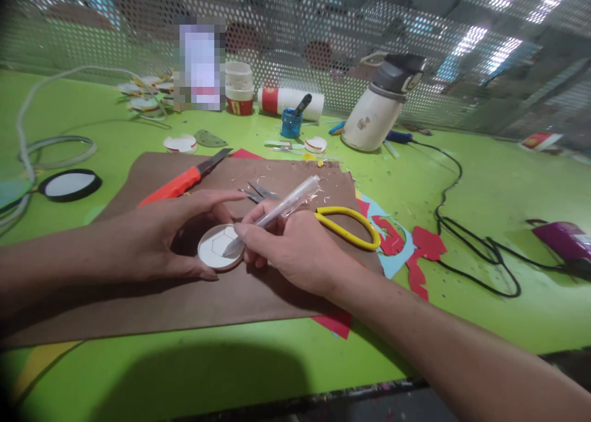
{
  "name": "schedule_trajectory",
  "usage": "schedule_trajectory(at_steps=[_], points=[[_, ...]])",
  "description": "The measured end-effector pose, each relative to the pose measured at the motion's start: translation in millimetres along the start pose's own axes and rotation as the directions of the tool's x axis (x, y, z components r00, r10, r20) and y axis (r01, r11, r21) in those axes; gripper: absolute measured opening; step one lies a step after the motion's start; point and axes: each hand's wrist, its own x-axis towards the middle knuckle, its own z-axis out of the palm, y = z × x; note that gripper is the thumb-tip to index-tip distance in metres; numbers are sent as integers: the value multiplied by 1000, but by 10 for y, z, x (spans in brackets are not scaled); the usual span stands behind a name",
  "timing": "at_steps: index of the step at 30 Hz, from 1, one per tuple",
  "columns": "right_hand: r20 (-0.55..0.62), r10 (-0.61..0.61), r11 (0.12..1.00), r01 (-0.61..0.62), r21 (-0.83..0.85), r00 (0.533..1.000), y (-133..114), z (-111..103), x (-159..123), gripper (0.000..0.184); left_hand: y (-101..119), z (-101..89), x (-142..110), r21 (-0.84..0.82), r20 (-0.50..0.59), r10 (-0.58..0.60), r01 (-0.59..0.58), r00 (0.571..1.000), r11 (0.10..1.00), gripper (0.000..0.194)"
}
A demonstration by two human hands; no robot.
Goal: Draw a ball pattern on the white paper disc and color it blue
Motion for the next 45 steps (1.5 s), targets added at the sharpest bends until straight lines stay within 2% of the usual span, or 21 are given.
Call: schedule_trajectory(at_steps=[16, 23, 34, 45], points=[[21, -26, 999, 27, -24, 999, 51, -16, -4, 26, -5, 14, 24, -11, 12, 29, -29, 1000, 1000, 108], [27, -9, 1000, 10, -25, 1000, 24, -9, -8, 25, -62, 11, 20, 38, -12, 63, -62, 998, 997, 107], [35, 0, 998, 2, -55, 999, 27, -20, -24, 23, 29, -17, 34, 59, -1, 35, -35, 999, 998, 101], [4, -5, 1000, 5, 23, 1000, 19, 5, -12, 23, 28, -14, 9, 17, 0, 33, -33, 999, 999, 101]])
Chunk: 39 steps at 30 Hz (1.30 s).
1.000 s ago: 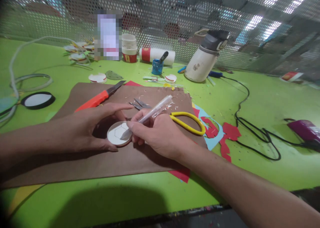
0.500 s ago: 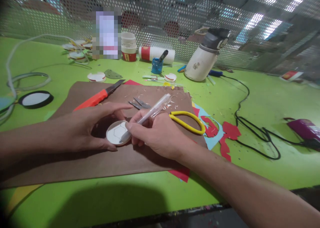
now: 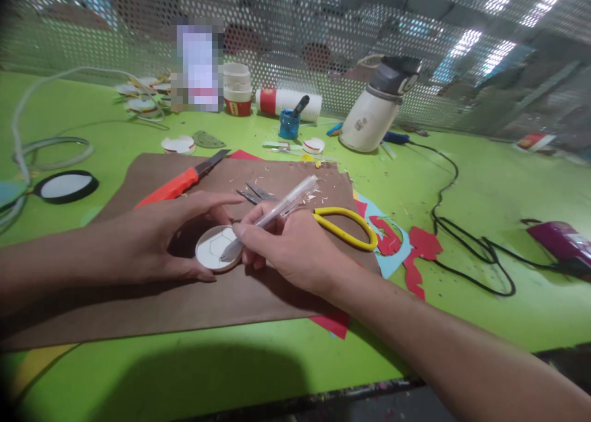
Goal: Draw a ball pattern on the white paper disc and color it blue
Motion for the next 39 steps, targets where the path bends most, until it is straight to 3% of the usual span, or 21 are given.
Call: schedule_trajectory(at_steps=[13, 20, 39], points=[[4, -23, 1000, 23, -6, 1000, 28, -6, 15, 25, -21, 8, -3, -40, 22, -9, 10, 1000, 999, 97], [42, -19, 998, 21, -55, 999, 20, -17, -7, 24, -84, 19, 12, 45, -25, 38, -36, 999, 998, 103], [-8, -42, 999, 42, 20, 999, 66, -12, 23, 19, -28, 17, 26, -10, 30, -28, 28, 999, 1000, 97]])
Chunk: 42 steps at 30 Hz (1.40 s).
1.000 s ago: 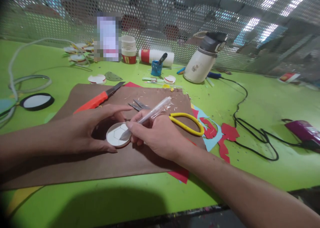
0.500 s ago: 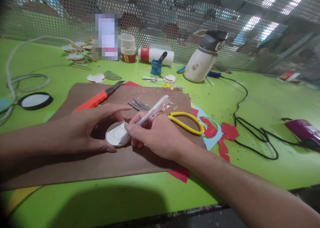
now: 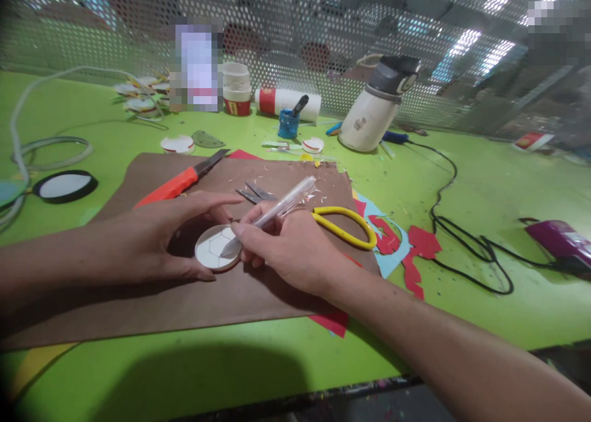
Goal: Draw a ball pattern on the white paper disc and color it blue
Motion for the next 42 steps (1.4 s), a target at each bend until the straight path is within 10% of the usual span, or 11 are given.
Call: schedule_trajectory(at_steps=[42], points=[[5, 66, 998, -66, -1, 998, -91, 25, -35, 23, -176, 17, -26, 74, -64, 128, -123, 990, 990, 100]])
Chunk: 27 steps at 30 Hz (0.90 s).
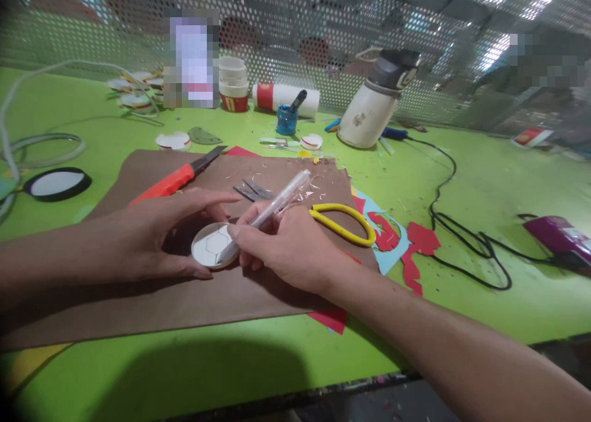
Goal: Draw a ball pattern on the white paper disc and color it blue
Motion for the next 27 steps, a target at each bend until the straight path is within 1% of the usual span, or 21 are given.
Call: schedule_trajectory(at_steps=[4, 8, 13, 16, 21, 23, 27], points=[[-4, -25, 1000, 25, 13, 1000, 13, -11, 10, 23, 23, 0, -4, -5, 6, -21, 21, 1000, 1000, 101], [-13, -41, 999, 41, 18, 999, 42, -14, 25, 23, 12, 5, -3, -12, 7, -1, 1, 1000, 1000, 101], [-22, -53, 999, 53, 0, 998, 64, -17, 27, 25, 9, -3, -8, 4, 11, -4, 4, 1000, 1000, 100], [-14, -47, 999, 47, -24, 999, 47, -21, 14, 24, 11, -1, -11, 3, 9, -8, 8, 1000, 1000, 99], [23, -20, 1000, 20, -13, 1000, 3, -17, -3, 24, 3, 4, -11, 2, 10, 7, -7, 1000, 1000, 101], [21, -24, 1000, 24, -8, 999, 3, -16, 0, 24, 27, -3, -3, -1, 13, 5, -5, 1000, 1000, 102], [-6, -49, 999, 49, -10, 999, 31, -19, 15, 22, 115, -26, 26, -22, 29, -39, 39, 999, 999, 99]])
